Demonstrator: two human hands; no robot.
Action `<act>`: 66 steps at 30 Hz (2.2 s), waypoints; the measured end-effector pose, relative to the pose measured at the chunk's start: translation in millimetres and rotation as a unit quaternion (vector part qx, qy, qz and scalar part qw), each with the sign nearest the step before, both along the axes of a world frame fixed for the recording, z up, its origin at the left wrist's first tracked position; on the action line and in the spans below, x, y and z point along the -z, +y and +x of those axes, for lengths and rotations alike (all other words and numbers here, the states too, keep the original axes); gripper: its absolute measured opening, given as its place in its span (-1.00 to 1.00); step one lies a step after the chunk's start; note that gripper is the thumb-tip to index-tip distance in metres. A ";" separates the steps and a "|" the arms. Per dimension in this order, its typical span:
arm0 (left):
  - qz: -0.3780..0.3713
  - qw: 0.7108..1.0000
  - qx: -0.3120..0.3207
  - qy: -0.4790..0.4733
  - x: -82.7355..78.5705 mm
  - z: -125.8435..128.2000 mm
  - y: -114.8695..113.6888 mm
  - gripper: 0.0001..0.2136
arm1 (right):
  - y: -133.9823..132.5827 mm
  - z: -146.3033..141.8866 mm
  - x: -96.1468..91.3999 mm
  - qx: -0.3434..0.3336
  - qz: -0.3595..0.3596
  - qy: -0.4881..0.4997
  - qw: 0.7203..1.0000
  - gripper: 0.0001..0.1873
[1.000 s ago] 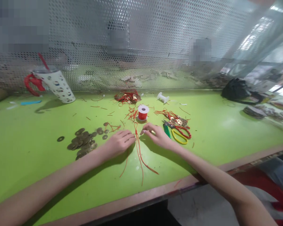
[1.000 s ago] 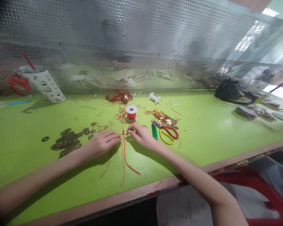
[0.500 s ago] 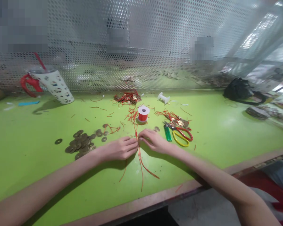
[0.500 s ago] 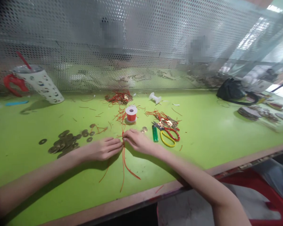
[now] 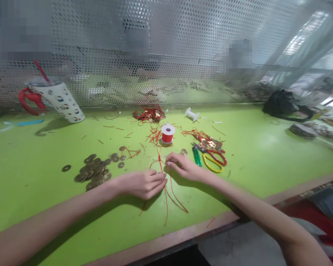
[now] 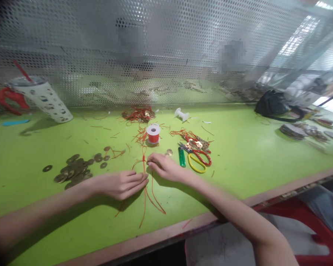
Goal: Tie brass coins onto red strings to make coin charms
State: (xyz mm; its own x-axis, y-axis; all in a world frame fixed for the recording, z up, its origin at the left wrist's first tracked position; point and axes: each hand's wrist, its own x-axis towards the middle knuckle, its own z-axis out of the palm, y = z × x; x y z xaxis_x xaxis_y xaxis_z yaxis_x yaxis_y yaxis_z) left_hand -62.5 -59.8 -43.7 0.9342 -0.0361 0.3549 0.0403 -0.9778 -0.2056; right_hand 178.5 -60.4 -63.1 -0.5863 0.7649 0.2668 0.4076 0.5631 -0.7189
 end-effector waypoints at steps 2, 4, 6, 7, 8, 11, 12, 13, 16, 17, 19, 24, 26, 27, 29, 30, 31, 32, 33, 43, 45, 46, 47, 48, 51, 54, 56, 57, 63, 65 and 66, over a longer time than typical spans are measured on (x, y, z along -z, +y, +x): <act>0.062 0.996 0.067 0.017 -1.4 1.4 -1.6 -0.77 | -1.3 -1.1 1.9 0.009 -0.004 0.007 1.000 -0.86; 0.092 0.992 0.080 0.012 -2.0 2.2 -1.4 -0.76 | -2.1 -2.2 3.2 0.015 -0.011 0.010 1.000 -0.87; 0.084 0.994 0.068 0.000 -0.6 2.7 -0.3 -0.75 | -2.7 -2.8 3.7 0.019 -0.020 0.012 1.000 -0.87; 0.073 0.996 0.059 -0.004 0.7 2.8 0.4 -0.75 | -2.9 -3.0 3.7 0.021 -0.023 0.014 0.999 -0.87; 0.061 0.997 0.051 -0.008 2.2 2.9 1.3 -0.75 | -3.1 -3.2 3.6 0.022 -0.023 0.016 0.999 -0.87; 0.039 0.999 0.026 -0.022 6.7 2.8 4.2 -0.75 | -3.8 -3.4 3.1 0.026 -0.022 0.016 0.999 -0.87; 0.031 0.999 0.020 -0.026 7.8 2.6 5.1 -0.75 | -4.0 -3.5 3.1 0.028 -0.023 0.016 0.999 -0.86; 0.023 0.999 0.014 -0.032 8.7 2.5 5.9 -0.76 | -4.2 -3.6 3.2 0.029 -0.023 0.015 0.999 -0.86; -0.018 0.999 -0.009 -0.042 11.1 2.7 7.6 -0.78 | -4.0 -3.6 4.0 0.032 -0.016 0.013 0.999 -0.86; -0.033 0.998 -0.018 -0.044 12.1 3.2 8.0 -0.79 | -3.8 -3.6 4.4 0.034 -0.012 0.011 0.999 -0.86; -0.060 0.996 -0.036 -0.048 14.9 4.6 9.0 -0.80 | -3.2 -3.5 5.1 0.037 -0.005 0.004 0.999 -0.86; -0.093 0.990 -0.064 -0.089 20.7 8.8 10.4 -0.78 | -2.5 -3.5 6.0 0.039 0.000 0.001 0.999 -0.86; -0.091 0.990 -0.066 -0.090 20.5 8.7 8.4 -0.78 | -3.1 -3.5 5.6 0.040 -0.005 0.004 0.999 -0.87; -0.086 0.991 -0.064 -0.084 19.8 8.0 6.6 -0.79 | -3.5 -3.5 5.3 0.039 -0.012 0.007 0.999 -0.87; -0.071 0.993 -0.057 -0.071 17.8 5.4 1.2 -0.80 | -4.4 -3.5 4.4 0.038 -0.027 0.014 0.999 -0.88; -0.063 0.994 -0.051 -0.070 16.6 3.8 -2.0 -0.80 | -4.8 -3.5 4.1 0.038 -0.034 0.018 0.999 -0.88; -0.054 0.995 -0.046 -0.071 15.3 2.2 -5.3 -0.80 | -5.0 -3.6 3.9 0.038 -0.039 0.022 0.998 -0.88; -0.047 0.995 -0.040 -0.077 14.1 0.7 -8.5 -0.80 | -5.0 -3.7 3.9 0.038 -0.043 0.026 0.998 -0.88; -0.042 0.995 -0.035 -0.083 12.8 -0.5 -11.4 -0.79 | -4.9 -3.9 4.1 0.038 -0.045 0.029 0.998 -0.88; -0.003 0.993 -0.015 -0.113 7.2 -2.0 -22.1 -0.76 | -9.8 -4.3 -5.0 0.103 -0.031 0.046 0.993 -0.87; 0.009 0.993 -0.020 -0.113 6.5 -2.6 -22.7 -0.76 | -13.4 -5.3 -7.6 0.105 -0.064 0.072 0.990 -0.87; 0.013 0.993 -0.022 -0.115 6.3 -3.0 -22.8 -0.76 | -15.3 -6.0 -8.2 0.096 -0.083 0.082 0.989 -0.87; 0.017 0.992 -0.022 -0.120 6.2 -3.3 -22.7 -0.76 | -17.0 -6.9 -8.2 0.084 -0.096 0.087 0.988 -0.87; 0.019 0.991 -0.022 -0.127 6.3 -3.6 -22.5 -0.77 | -18.5 -7.8 -7.9 0.073 -0.106 0.089 0.988 -0.87; 0.019 0.989 -0.028 -0.144 7.3 -3.4 -21.6 -0.78 | -21.3 -10.1 -5.7 0.050 -0.122 0.096 0.986 -0.86; 0.016 0.989 -0.033 -0.143 7.8 -2.5 -21.8 -0.80 | -21.1 -11.5 -2.5 0.028 -0.155 0.125 0.980 -0.85; 0.009 0.989 -0.034 -0.142 7.2 -2.2 -22.8 -0.81 | -20.2 -11.7 -0.2 0.016 -0.177 0.147 0.973 -0.84; 0.004 0.990 -0.033 -0.141 6.8 -2.4 -23.3 -0.81 | -19.7 -11.7 0.7 0.012 -0.183 0.153 0.971 -0.83; -0.157 0.970 -0.084 -0.165 8.2 -9.5 -18.8 -0.62 | -18.4 -11.6 2.4 0.026 -0.165 0.141 0.976 -0.81; -0.222 0.954 -0.129 -0.158 12.9 -12.2 -14.1 -0.54 | -18.3 -12.3 3.1 0.019 -0.179 0.149 0.972 -0.81; -0.244 0.946 -0.156 -0.146 16.1 -13.1 -11.7 -0.52 | -18.3 -12.7 3.6 0.012 -0.190 0.157 0.969 -0.81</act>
State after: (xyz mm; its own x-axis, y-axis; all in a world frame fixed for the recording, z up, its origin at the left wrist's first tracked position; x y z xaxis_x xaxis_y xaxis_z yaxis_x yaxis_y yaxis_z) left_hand -75.6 -71.5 -59.8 0.7319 0.4601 0.5026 0.3277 -0.8844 0.3324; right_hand 165.8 -78.7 -66.7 -0.5020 0.8557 0.1252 0.1441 0.2255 -0.9635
